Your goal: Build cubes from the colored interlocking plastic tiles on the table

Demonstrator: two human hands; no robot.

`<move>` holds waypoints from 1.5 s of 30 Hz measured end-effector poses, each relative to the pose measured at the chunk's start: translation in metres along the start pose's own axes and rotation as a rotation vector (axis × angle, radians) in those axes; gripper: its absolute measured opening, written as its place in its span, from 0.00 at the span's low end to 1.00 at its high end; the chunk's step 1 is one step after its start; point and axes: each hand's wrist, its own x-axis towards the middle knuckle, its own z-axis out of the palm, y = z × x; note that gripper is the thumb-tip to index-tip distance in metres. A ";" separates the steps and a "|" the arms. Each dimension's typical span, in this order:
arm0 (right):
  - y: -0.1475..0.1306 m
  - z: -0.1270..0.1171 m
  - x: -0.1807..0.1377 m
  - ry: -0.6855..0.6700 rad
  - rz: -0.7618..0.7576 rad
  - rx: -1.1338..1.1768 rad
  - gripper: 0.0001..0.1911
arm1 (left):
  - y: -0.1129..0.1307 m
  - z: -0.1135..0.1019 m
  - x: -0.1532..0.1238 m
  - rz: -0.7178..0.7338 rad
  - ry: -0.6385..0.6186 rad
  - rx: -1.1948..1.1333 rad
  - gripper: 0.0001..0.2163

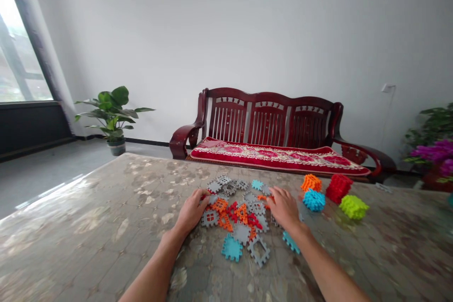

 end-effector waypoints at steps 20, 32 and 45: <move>-0.029 0.023 0.063 -0.209 0.031 -0.083 0.17 | -0.017 0.001 0.007 -0.182 0.307 -0.077 0.20; -0.026 -0.004 0.054 -0.133 -0.027 -0.054 0.24 | -0.009 -0.002 0.004 -0.190 0.235 0.069 0.19; 0.042 0.000 0.009 0.103 0.197 0.927 0.33 | -0.004 -0.003 0.006 -0.199 0.199 0.215 0.18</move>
